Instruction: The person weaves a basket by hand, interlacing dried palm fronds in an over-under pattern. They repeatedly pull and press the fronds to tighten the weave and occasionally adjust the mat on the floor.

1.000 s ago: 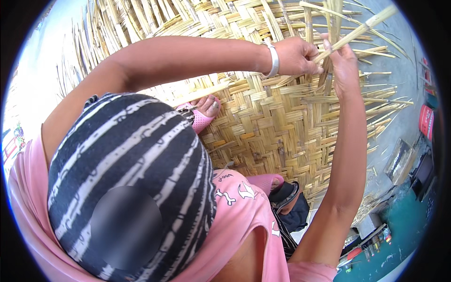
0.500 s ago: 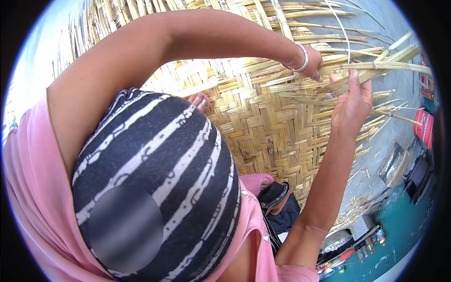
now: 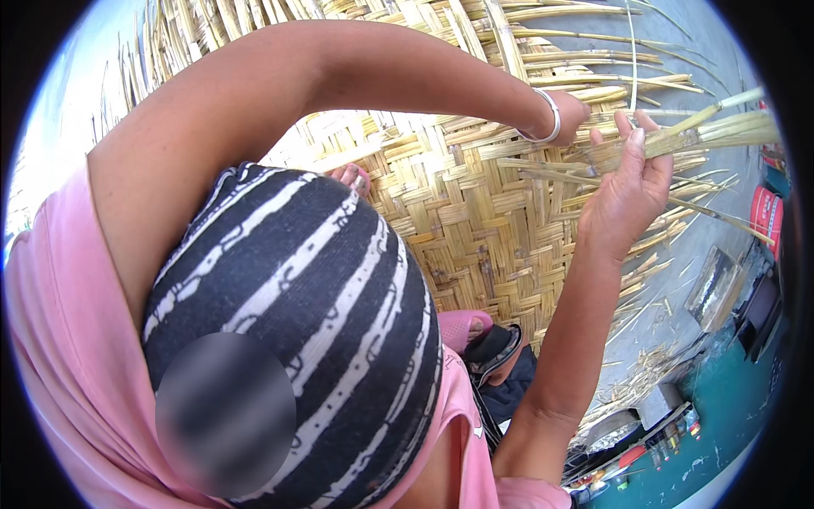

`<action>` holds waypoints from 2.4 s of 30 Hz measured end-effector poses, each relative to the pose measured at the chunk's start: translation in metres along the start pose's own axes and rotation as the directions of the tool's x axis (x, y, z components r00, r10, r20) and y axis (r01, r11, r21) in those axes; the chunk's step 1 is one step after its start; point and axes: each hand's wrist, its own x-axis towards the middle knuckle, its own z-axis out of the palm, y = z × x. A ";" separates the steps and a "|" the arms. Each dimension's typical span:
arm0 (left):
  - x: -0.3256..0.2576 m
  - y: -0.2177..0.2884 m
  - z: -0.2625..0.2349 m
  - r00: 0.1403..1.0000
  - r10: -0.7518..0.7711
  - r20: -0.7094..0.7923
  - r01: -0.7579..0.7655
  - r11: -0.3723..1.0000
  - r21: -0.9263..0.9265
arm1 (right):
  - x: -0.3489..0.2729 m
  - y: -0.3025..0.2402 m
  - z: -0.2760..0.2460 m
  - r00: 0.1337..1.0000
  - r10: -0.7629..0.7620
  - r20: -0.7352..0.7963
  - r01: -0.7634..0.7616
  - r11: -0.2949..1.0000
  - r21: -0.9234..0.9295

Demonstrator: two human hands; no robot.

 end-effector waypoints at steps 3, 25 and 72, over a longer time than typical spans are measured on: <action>-0.007 0.017 -0.010 0.987 0.106 0.120 -0.103 0.994 -0.030 | 0.001 -0.003 -0.004 0.999 0.019 0.045 -0.020 1.000 0.009; -0.107 0.000 -0.116 0.987 -0.004 0.159 0.155 -0.198 -0.968 | 0.066 0.043 0.017 0.922 0.193 0.336 -0.148 0.977 -0.156; -0.014 0.006 -0.008 0.985 0.170 -0.035 -0.138 0.888 0.439 | 0.002 0.007 -0.026 0.977 0.060 -0.203 -0.033 0.990 0.136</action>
